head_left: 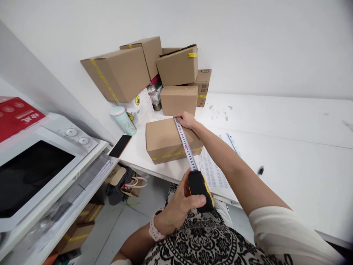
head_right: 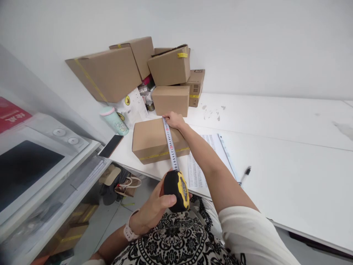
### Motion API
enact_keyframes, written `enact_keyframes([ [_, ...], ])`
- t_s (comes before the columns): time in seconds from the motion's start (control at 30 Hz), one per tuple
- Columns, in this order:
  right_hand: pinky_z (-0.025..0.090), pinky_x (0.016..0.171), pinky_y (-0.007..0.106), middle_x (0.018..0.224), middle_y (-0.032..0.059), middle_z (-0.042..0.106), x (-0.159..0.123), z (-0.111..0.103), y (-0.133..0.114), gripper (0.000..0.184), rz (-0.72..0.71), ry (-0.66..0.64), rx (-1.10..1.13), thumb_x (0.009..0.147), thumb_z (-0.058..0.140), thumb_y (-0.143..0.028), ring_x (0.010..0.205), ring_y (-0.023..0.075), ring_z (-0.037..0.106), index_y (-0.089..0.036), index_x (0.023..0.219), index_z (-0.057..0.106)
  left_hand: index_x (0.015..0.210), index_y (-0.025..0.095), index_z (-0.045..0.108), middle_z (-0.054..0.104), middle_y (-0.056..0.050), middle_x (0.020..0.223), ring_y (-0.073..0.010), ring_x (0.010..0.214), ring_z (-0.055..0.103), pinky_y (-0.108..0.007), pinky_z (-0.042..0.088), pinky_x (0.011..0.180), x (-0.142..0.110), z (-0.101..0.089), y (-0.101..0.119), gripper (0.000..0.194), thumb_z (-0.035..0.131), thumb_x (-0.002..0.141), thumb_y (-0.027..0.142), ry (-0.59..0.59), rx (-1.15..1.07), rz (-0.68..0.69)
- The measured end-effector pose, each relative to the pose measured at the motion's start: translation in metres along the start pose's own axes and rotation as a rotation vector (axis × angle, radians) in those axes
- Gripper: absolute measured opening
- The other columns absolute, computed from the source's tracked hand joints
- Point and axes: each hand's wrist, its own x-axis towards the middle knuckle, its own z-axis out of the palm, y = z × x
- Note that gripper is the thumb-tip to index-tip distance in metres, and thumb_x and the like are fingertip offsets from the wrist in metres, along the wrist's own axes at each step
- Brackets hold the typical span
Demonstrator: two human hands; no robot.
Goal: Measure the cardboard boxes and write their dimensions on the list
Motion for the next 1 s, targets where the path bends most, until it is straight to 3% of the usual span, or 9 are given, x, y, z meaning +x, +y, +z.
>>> enact_keyframes([
  [0.3,0.050,0.109,0.050,0.139,-0.0001,0.069,0.005,0.005,0.006,0.042,-0.009,0.021,0.017,0.092,0.052,-0.025,0.126,0.0335,0.064,-0.028,0.127,0.075,0.139,0.024,0.053,0.069,-0.008,0.100,-0.0297,0.096,0.071,-0.042,0.054,0.084,-0.009,-0.015,0.000,0.080,0.087,0.067,0.034,-0.017,-0.009,-0.045],
  [0.47,0.050,0.109,0.050,0.138,-0.0003,0.070,0.005,0.006,0.007,0.042,-0.003,0.023,-0.006,0.094,0.050,-0.026,0.125,0.0328,0.066,-0.029,0.128,0.075,0.142,0.026,0.052,0.068,-0.011,0.116,-0.0321,0.101,0.071,-0.044,0.055,0.087,-0.008,-0.016,-0.002,0.084,0.088,0.067,0.033,-0.016,-0.006,-0.032],
  [0.7,0.043,0.116,0.050,0.142,0.0033,0.067,0.005,-0.001,0.005,0.040,-0.015,-0.010,0.142,0.096,0.054,-0.033,0.132,0.0320,0.061,-0.026,0.131,0.072,0.137,0.023,0.056,0.070,-0.012,0.114,-0.0359,0.107,0.071,-0.051,0.056,0.093,-0.010,-0.020,0.000,0.077,0.088,0.068,0.037,-0.049,-0.007,-0.012],
  [0.77,0.038,0.121,0.047,0.151,0.0049,0.060,0.000,-0.016,0.010,0.048,-0.041,0.016,0.320,0.098,0.053,-0.043,0.138,0.0286,0.056,-0.024,0.142,0.063,0.143,0.026,0.053,0.069,-0.012,0.121,-0.0371,0.107,0.071,-0.052,0.057,0.094,-0.016,-0.032,-0.001,0.087,0.091,0.066,0.039,-0.066,-0.005,0.025],
  [0.87,0.035,0.123,0.047,0.160,0.0078,0.049,-0.023,-0.045,0.024,0.065,-0.026,0.163,0.561,0.100,0.046,-0.060,0.143,0.0264,0.050,-0.024,0.154,0.049,0.151,0.034,0.049,0.064,-0.011,0.138,-0.0409,0.114,0.069,-0.051,0.059,0.091,-0.029,-0.063,0.000,0.098,0.093,0.064,0.038,-0.031,0.041,0.189],
  [1.0,0.043,0.117,0.050,0.146,0.0112,0.063,-0.080,-0.062,0.056,0.061,0.091,0.254,0.678,0.100,0.044,-0.064,0.133,0.0285,0.060,-0.022,0.140,0.062,0.148,0.039,0.053,0.050,-0.011,0.157,-0.0447,0.120,0.066,-0.052,0.062,0.089,-0.043,-0.118,0.014,0.101,0.096,0.057,0.026,0.147,0.149,0.455],
])
